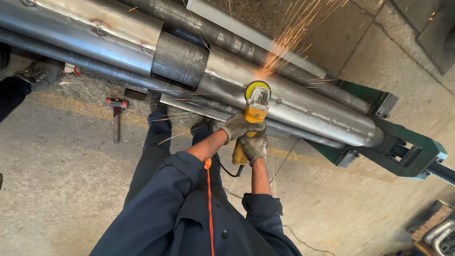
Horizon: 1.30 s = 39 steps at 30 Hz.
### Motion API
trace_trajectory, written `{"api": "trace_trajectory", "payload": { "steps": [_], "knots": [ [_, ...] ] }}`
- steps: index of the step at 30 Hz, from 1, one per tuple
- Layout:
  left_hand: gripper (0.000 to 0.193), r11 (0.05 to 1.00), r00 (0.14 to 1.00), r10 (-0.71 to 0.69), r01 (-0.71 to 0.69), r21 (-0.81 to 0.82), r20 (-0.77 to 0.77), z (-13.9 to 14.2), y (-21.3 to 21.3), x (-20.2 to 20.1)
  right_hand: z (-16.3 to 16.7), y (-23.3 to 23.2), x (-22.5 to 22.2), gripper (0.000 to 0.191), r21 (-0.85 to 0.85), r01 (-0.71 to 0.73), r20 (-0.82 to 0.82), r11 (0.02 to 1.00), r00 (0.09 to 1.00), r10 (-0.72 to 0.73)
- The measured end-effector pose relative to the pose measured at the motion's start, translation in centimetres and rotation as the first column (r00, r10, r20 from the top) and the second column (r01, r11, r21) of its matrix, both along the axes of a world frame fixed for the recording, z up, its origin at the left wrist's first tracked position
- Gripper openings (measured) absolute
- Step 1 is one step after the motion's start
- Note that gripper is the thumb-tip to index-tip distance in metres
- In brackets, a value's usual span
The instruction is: The person taps a rolled sheet-metal cylinder held in a plate rolling machine with a hammer, then uses an angle grinder to grind the tacked weld seams along the cylinder, moving the grinder along the seams as sparks fly, and finally steps back from the machine.
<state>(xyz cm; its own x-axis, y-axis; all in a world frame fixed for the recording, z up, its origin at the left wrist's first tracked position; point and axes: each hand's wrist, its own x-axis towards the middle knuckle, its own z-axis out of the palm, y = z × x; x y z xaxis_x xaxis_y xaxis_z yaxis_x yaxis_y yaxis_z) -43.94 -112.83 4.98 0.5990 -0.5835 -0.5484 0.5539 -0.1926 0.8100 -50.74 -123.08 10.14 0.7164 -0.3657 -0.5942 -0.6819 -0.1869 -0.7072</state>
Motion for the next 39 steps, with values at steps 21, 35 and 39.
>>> {"api": "trace_trajectory", "payload": {
  "steps": [21,35,39],
  "knots": [
    [0.062,0.988,0.993,-0.099,0.089,0.128,0.072,-0.3,-1.0,0.2,0.9,-1.0,1.1,0.076,0.063,-0.037,-0.041,0.997,0.998,0.04],
    [0.062,0.983,0.983,-0.181,0.181,0.035,-0.009,-0.4,-16.5,-3.2,1.4,-15.2,-3.9,0.065,-0.179,-0.039,-0.075,0.983,0.997,0.026],
    [0.057,0.99,0.994,-0.107,0.103,0.096,0.032,0.7,-15.0,-3.5,1.0,-15.4,-3.8,0.074,-0.155,-0.145,-0.074,0.977,0.988,0.135]
  ]
}}
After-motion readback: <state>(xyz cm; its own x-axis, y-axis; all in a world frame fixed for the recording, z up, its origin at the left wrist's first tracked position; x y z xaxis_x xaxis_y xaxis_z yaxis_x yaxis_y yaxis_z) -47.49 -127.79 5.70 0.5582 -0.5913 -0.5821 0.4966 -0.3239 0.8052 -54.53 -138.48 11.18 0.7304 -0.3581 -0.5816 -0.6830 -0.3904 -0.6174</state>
